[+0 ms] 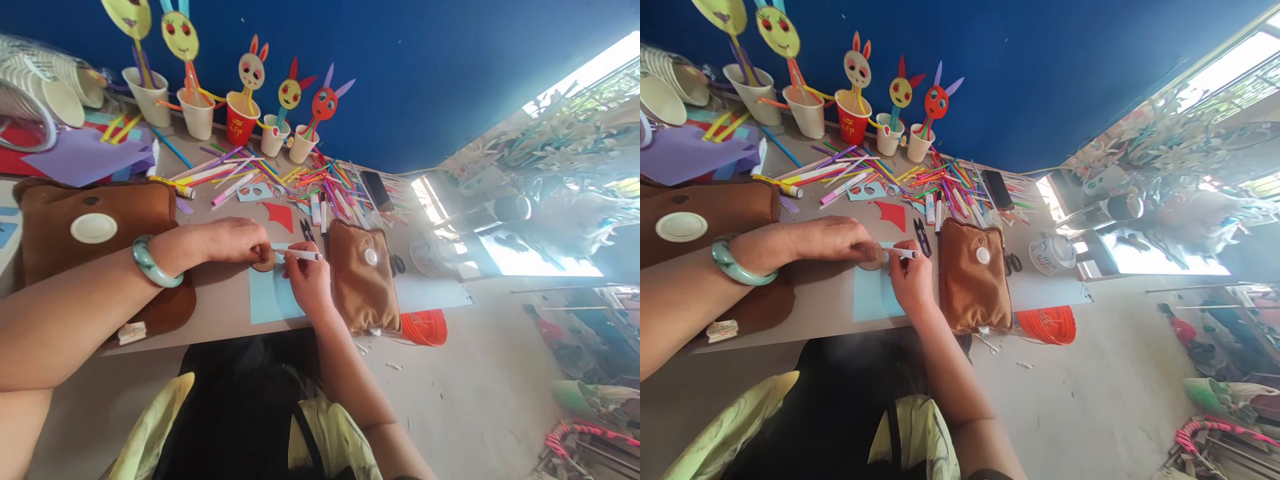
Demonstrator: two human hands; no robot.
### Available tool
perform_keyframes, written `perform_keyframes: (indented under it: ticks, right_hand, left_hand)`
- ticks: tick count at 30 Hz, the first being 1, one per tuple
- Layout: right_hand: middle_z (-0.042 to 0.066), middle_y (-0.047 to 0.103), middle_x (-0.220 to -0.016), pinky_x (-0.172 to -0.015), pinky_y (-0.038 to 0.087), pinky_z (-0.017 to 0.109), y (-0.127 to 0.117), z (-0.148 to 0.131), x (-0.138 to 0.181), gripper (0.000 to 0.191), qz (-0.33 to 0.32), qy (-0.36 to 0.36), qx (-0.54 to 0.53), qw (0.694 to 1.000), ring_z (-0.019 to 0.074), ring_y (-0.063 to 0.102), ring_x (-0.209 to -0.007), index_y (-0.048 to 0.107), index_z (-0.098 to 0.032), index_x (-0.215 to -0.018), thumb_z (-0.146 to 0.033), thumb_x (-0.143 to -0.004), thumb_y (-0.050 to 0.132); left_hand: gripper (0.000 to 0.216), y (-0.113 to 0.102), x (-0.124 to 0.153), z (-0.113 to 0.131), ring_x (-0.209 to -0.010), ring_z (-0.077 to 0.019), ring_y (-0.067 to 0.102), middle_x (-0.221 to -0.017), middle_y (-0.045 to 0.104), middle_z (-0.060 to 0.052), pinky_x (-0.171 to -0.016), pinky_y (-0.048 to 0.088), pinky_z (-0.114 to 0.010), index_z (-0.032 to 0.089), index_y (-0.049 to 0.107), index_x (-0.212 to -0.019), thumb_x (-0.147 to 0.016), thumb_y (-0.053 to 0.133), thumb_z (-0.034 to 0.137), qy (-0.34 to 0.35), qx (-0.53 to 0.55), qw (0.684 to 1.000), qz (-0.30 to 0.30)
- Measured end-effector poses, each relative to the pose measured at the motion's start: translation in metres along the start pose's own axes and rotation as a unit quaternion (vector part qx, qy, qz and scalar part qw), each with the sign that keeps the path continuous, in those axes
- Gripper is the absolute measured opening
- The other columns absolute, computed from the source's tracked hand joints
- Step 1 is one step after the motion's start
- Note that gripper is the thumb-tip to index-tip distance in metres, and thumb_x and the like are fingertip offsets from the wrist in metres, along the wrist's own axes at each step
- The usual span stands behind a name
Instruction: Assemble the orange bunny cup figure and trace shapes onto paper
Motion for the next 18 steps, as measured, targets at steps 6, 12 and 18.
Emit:
perform_keyframes:
  ticks: [6,12,18]
  right_hand:
    - [-0.003,0.062,-0.063,-0.054,0.046,0.025,-0.006,0.001,0.011,0.018,-0.004,0.001,0.013,1.000,0.0138,0.061,-0.054,0.056,-0.022,-0.090,-0.040,-0.093,0.055]
    - [-0.003,0.060,-0.060,-0.054,0.044,0.025,-0.009,-0.002,0.018,0.018,-0.002,-0.002,0.047,0.999,0.0131,0.058,-0.052,0.056,-0.022,-0.087,-0.039,-0.093,0.055]
    - [-0.003,0.061,-0.061,-0.054,0.045,0.024,-0.009,-0.002,0.023,0.019,0.003,-0.003,0.048,0.999,0.0132,0.059,-0.053,0.056,-0.022,-0.085,-0.039,-0.092,0.056]
  left_hand:
    - [0.016,0.003,-0.002,-0.006,-0.064,-0.0121,0.057,-0.074,0.073,0.002,-0.062,0.033,-0.024,0.027,0.078,-0.080,-0.080,0.062,0.027,0.003,0.006,1.000,0.003]
    - [0.018,-0.004,0.000,0.004,-0.067,-0.0125,0.059,-0.075,0.073,0.002,-0.063,0.033,-0.024,0.026,0.078,-0.083,-0.081,0.061,0.022,-0.034,-0.007,0.999,-0.021]
    - [0.020,-0.004,-0.001,0.006,-0.071,-0.0133,0.062,-0.079,0.075,0.001,-0.062,0.034,-0.022,0.026,0.079,-0.087,-0.080,0.061,0.021,-0.042,-0.025,0.999,-0.012]
Point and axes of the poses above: each hand's wrist, its own x-axis away from the middle knuckle, its own y-axis out of the palm, z = x × y, the point moved 1 cm from there along -x, towards the middle knuckle
